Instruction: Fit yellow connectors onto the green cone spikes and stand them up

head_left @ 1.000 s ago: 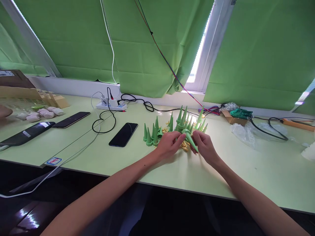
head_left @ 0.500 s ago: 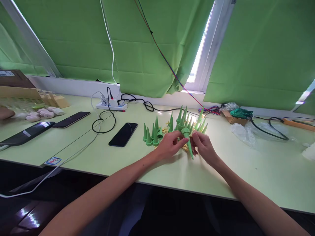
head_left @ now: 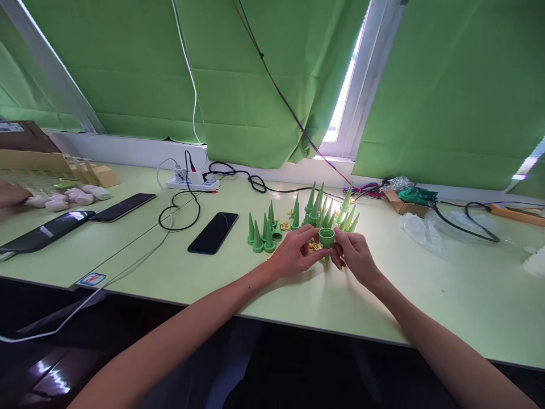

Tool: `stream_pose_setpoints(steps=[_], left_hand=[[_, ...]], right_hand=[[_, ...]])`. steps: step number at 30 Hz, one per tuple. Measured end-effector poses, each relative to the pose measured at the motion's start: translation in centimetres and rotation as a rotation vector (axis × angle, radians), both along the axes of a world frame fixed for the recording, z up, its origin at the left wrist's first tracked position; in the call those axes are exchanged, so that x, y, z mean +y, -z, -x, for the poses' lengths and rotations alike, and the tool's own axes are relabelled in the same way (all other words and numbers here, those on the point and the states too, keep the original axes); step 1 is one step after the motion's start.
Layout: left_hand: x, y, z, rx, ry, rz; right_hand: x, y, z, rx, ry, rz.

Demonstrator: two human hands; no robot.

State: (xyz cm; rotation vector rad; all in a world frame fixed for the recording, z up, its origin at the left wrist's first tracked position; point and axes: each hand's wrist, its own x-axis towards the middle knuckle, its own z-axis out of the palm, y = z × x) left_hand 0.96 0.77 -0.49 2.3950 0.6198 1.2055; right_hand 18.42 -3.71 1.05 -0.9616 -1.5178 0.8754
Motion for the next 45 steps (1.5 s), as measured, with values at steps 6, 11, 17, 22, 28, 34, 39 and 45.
stream_pose_setpoints(steps=[6,11,17,22,28,34,39,45], left_hand=[[-0.1,-0.1,-0.2,-0.014,0.001,-0.038],[-0.1,0.1,-0.4,-0.056,-0.041,0.026],[-0.2,-0.3,-0.4,-0.076,-0.064,0.171],[-0.6,-1.1,-0.4,-0.089,0.002,0.309],[-0.6,-1.4,-0.2,-0.078,0.086,0.4],[-0.6,-1.5,-0.1,-0.083,0.105,0.381],[-0.5,-1.5,-0.1,-0.075,0.096,0.374],[-0.5,-1.8,0.1,-0.053,0.059,0.324]], right_hand=[[0.1,0.0,0.0,-0.016,0.008,-0.005],[-0.1,-0.1,0.1,-0.003,0.014,-0.037],[-0.2,0.0,0.1,0.046,0.046,-0.075],[-0.1,0.0,0.1,0.052,0.032,-0.08],[0.2,0.3,0.0,0.032,-0.02,-0.042],[0.2,0.6,0.0,0.026,-0.026,-0.03],[0.2,0.6,-0.1,0.021,-0.049,-0.035],[0.3,0.7,-0.3,0.044,-0.088,-0.033]])
